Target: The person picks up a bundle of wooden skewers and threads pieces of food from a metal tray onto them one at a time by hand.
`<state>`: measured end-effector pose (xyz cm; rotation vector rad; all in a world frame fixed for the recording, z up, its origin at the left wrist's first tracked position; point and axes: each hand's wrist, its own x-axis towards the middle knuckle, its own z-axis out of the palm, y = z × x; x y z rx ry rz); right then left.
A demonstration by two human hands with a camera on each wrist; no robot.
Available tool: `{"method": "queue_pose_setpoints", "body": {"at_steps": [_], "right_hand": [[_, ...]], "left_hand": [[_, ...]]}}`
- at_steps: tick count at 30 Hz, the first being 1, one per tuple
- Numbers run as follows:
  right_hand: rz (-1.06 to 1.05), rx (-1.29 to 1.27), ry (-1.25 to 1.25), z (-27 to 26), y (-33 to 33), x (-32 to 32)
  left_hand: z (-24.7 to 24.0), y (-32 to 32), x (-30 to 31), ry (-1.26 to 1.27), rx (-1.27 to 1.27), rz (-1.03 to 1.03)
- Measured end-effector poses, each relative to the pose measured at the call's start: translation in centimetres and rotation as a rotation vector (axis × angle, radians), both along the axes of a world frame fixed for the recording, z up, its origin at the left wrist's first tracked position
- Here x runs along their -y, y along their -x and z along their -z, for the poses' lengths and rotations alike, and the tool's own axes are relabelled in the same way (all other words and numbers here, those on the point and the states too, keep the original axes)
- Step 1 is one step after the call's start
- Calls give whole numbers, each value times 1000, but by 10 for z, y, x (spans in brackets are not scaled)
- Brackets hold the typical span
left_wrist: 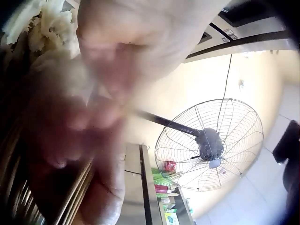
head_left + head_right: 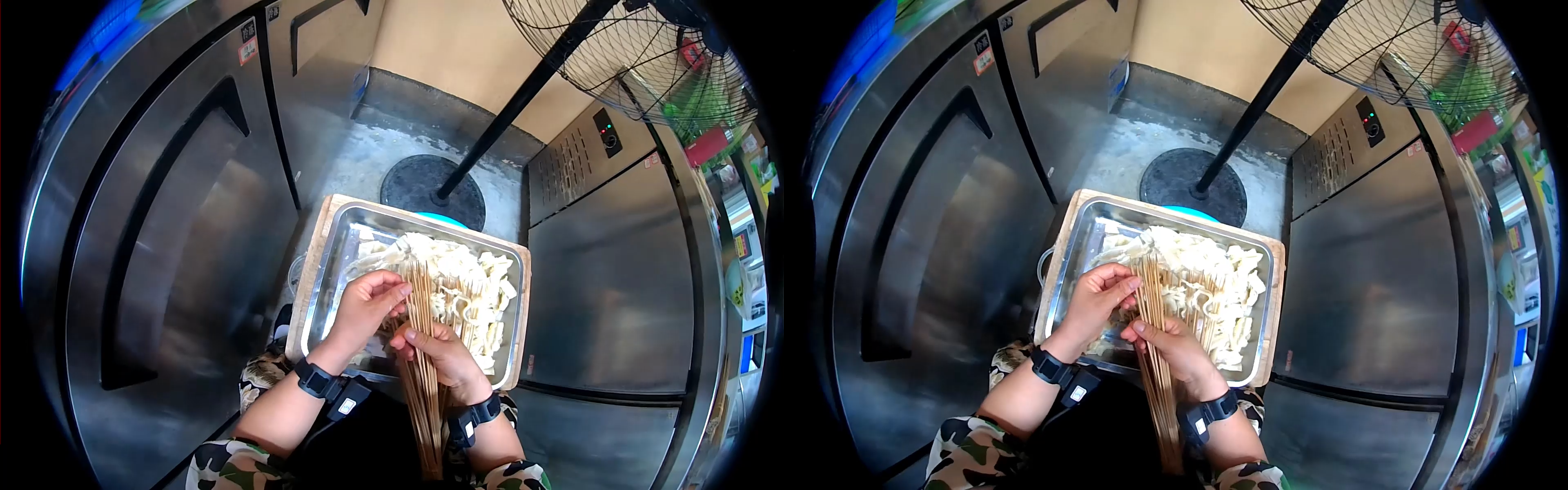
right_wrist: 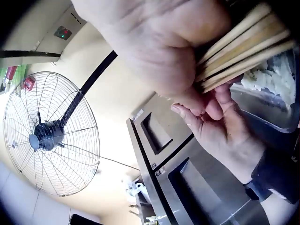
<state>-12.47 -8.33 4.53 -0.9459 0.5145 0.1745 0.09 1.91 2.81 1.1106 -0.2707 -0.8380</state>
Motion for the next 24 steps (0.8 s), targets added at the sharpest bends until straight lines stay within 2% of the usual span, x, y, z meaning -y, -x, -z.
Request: {"method": "queue_pose_setpoints", "body": {"at_steps": [4, 7, 12, 17, 20, 21, 24], "right_hand": [[-10, -8, 52, 4, -2, -1], [35, -42, -3, 0, -1, 1], [-3, -16, 161, 5, -4, 1], [44, -4, 120, 7, -4, -1], [29, -2, 107, 9, -3, 3], [36, -2, 88, 11, -2, 2], [60, -2, 79, 10, -4, 1]], "left_hand": [[-1, -5, -3, -2, -8, 21], [-3, -10, -10, 13, -15, 29], [-13, -11, -15, 7, 109, 40], [-15, -15, -21, -144, 155, 125], [-4, -25, -36, -261, 405, -41], [-3, -35, -52, -517, 738, 155], [2, -22, -61, -637, 1280, 369]]}}
